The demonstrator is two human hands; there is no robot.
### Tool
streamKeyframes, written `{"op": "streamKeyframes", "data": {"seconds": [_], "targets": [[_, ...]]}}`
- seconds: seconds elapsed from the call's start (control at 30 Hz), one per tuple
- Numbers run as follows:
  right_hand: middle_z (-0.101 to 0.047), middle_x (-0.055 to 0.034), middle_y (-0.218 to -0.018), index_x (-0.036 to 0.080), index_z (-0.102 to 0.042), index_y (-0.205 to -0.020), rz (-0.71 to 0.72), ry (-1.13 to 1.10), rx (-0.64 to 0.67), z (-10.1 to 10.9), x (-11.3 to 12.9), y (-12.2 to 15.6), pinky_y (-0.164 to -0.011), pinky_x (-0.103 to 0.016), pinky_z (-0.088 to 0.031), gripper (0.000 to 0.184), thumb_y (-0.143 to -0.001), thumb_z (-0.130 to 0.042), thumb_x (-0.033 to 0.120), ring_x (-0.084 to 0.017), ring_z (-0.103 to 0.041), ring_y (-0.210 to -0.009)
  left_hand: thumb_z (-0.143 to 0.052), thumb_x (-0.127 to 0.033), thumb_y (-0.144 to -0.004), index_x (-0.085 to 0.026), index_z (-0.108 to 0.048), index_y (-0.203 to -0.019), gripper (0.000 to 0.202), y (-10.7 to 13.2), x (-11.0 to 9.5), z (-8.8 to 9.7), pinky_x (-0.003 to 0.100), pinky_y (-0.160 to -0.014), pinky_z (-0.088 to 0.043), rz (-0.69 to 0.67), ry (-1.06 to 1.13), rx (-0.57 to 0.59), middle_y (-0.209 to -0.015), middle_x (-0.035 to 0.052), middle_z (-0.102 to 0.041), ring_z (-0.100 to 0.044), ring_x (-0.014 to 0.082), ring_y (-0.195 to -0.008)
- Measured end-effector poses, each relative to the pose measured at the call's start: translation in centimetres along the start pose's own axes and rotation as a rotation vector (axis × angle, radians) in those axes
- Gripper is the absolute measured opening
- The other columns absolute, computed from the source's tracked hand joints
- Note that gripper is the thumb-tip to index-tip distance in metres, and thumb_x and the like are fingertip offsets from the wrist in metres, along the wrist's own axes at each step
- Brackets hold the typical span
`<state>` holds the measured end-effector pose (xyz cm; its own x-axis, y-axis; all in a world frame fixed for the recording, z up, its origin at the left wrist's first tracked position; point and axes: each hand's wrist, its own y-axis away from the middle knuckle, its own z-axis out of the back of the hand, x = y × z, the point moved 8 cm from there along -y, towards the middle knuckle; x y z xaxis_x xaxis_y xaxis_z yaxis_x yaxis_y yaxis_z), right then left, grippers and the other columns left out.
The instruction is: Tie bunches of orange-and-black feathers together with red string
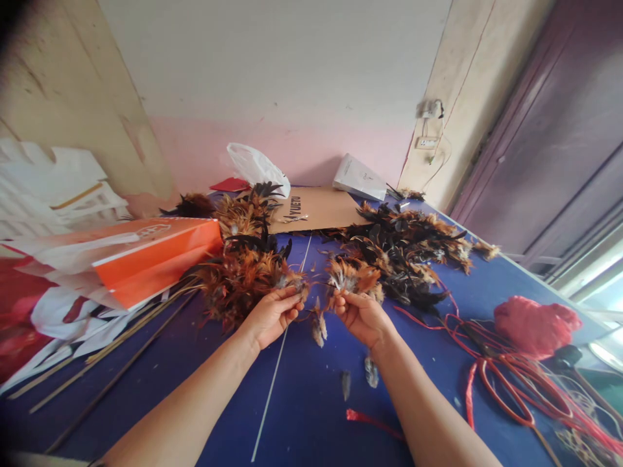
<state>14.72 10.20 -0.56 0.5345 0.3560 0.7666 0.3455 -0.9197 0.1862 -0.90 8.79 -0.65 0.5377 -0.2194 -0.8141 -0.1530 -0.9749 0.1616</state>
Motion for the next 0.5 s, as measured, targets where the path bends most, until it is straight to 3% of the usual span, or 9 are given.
{"op": "streamKeyframes", "data": {"seconds": [0.2,0.43,0.5], "targets": [[-0.054,-0.0027,-0.059,0.008,-0.062,-0.072,-0.091,-0.088,-0.006,-0.6,-1.0,0.3,-0.05,-0.015,-0.048,0.008,-0.073,-0.054,0.009,-0.007,-0.052,-0.052,-0.062,-0.005,-0.068,-0.01,-0.063,-0.069,0.006,0.1,0.8,0.0,0.011,-0.042,-0.044,0.056,0.025,-0.014,-0.061,0.0028,-0.062,-0.057,0.0061,-0.05],[-0.056,-0.0031,-0.065,0.013,-0.059,-0.074,0.07,-0.071,0.059,-1.0,0.5,0.3,-0.05,-0.018,-0.05,0.005,-0.072,-0.055,0.011,-0.009,-0.054,-0.056,-0.051,0.002,-0.075,-0.01,-0.06,-0.069,0.016,-0.5,0.4,1.4,0.009,-0.048,-0.048,0.043,0.302,-0.154,-0.062,0.0028,-0.063,-0.06,0.0057,-0.055],[-0.055,-0.0029,-0.064,0.012,-0.06,-0.073,0.045,-0.089,0.042,-1.1,0.0,0.3,-0.05,-0.017,-0.05,0.006,-0.073,-0.055,0.009,-0.008,-0.053,-0.055,-0.05,0.002,-0.075,-0.009,-0.059,-0.067,0.017,-0.5,0.4,1.5,0.009,-0.048,-0.048,0.038,0.321,-0.171,-0.062,0.003,-0.063,-0.061,0.0064,-0.056]]}}
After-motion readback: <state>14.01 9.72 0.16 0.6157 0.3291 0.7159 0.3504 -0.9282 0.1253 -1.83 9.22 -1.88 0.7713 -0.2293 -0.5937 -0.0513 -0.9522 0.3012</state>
